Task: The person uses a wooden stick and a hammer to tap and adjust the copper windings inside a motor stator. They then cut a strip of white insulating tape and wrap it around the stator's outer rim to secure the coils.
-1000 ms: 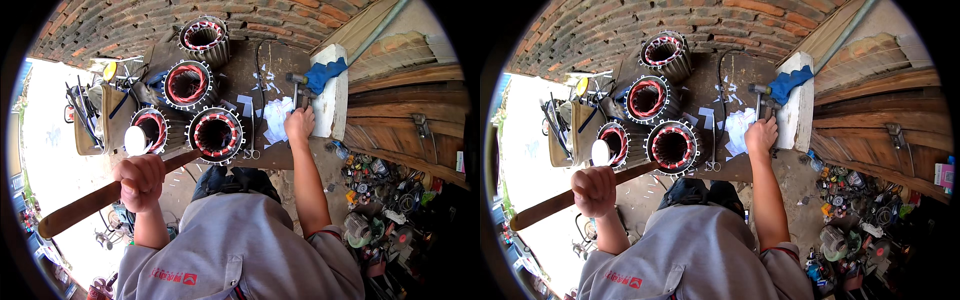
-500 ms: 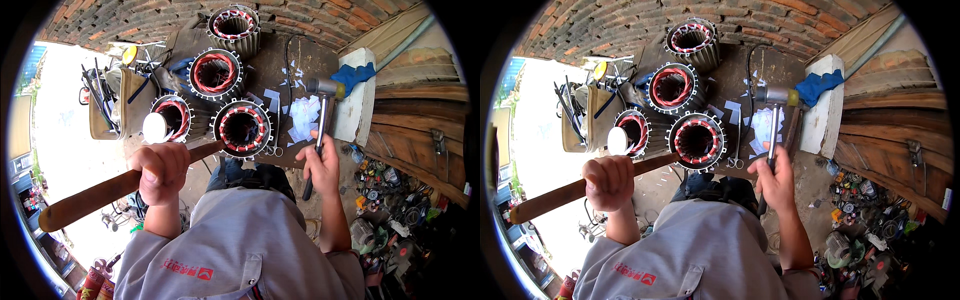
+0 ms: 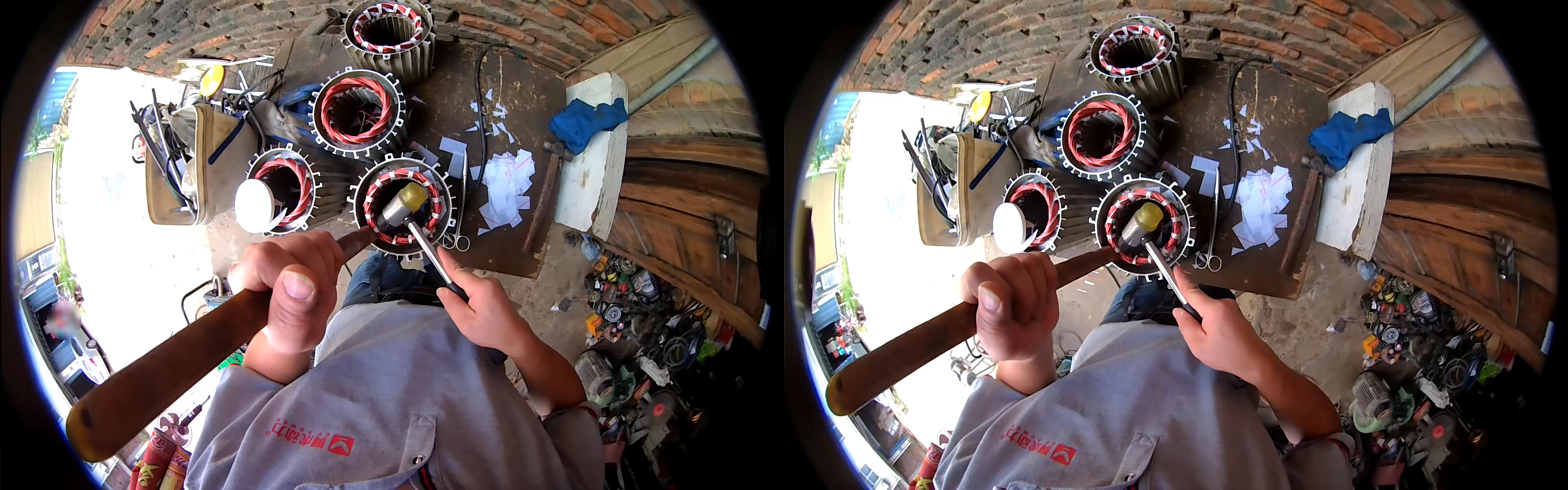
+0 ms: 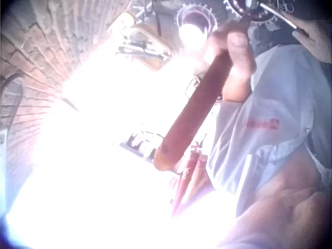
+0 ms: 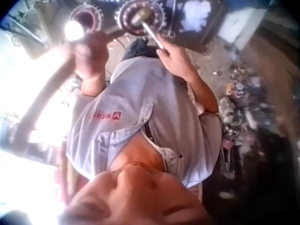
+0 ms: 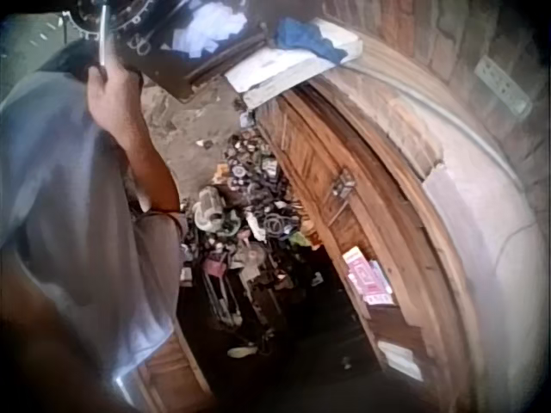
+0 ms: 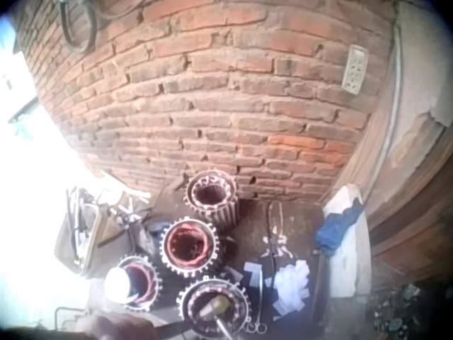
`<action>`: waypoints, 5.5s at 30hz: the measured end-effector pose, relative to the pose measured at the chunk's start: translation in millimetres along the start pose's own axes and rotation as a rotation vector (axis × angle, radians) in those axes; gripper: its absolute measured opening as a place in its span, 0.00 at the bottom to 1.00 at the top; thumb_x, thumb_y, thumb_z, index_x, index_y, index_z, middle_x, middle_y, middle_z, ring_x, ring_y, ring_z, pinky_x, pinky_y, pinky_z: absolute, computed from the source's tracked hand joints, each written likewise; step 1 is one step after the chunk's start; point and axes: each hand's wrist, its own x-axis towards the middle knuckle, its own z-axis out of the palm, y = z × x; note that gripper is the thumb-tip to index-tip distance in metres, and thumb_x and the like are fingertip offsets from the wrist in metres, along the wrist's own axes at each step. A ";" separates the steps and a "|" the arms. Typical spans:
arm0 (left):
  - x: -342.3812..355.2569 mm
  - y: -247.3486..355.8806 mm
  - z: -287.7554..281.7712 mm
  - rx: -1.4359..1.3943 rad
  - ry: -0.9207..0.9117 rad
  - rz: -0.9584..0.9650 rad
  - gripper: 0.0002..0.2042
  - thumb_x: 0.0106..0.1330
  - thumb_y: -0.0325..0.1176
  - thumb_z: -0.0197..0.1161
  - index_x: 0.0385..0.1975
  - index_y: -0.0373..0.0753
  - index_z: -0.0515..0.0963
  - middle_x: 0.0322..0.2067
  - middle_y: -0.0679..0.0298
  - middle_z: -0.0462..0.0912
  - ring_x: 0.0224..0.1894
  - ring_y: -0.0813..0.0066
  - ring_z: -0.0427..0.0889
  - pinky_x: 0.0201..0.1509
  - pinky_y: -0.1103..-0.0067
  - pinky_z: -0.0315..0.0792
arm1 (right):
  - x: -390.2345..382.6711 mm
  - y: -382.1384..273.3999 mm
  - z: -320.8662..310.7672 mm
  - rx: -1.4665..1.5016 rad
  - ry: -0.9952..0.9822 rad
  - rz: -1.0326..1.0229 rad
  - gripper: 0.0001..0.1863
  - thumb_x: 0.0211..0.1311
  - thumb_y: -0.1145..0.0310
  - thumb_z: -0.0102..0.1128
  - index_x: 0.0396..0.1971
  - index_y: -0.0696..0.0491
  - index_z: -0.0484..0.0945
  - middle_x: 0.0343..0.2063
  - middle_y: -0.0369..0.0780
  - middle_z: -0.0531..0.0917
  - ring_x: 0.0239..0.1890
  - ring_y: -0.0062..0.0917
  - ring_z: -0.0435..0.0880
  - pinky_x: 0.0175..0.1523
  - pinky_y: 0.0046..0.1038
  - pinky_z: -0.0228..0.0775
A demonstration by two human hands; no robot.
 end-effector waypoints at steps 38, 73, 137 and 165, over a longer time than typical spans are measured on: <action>-45.5 4.0 41.5 -0.065 0.429 0.107 0.13 0.74 0.35 0.48 0.24 0.43 0.61 0.11 0.68 0.62 0.12 0.77 0.59 0.20 0.76 0.58 | 78.9 -14.4 -107.0 -0.148 -0.356 -0.196 0.29 0.60 0.76 0.55 0.64 0.57 0.65 0.20 0.47 0.76 0.20 0.17 0.67 0.28 0.25 0.68; -87.9 28.7 12.0 0.514 0.746 -0.423 0.10 0.67 0.31 0.55 0.37 0.31 0.78 0.30 0.63 0.81 0.17 0.91 0.62 0.20 0.89 0.56 | 141.5 34.7 -107.0 0.202 -0.287 -0.248 0.12 0.60 0.68 0.67 0.27 0.56 0.72 0.34 0.39 0.79 0.37 0.17 0.76 0.41 0.22 0.69; -23.3 3.2 20.1 0.069 0.397 -0.029 0.17 0.74 0.33 0.44 0.17 0.43 0.59 0.09 0.68 0.59 0.09 0.82 0.51 0.14 0.81 0.51 | 23.3 32.8 -39.0 -0.019 -0.182 -0.171 0.32 0.62 0.73 0.55 0.67 0.56 0.58 0.14 0.49 0.72 0.13 0.27 0.72 0.25 0.30 0.67; -40.9 2.0 50.9 0.068 0.526 0.048 0.18 0.73 0.35 0.44 0.17 0.43 0.59 0.09 0.68 0.59 0.09 0.81 0.51 0.15 0.80 0.53 | 55.6 -2.0 -87.9 -0.274 -0.427 -0.175 0.31 0.61 0.75 0.53 0.66 0.54 0.61 0.12 0.51 0.72 0.14 0.31 0.76 0.26 0.33 0.69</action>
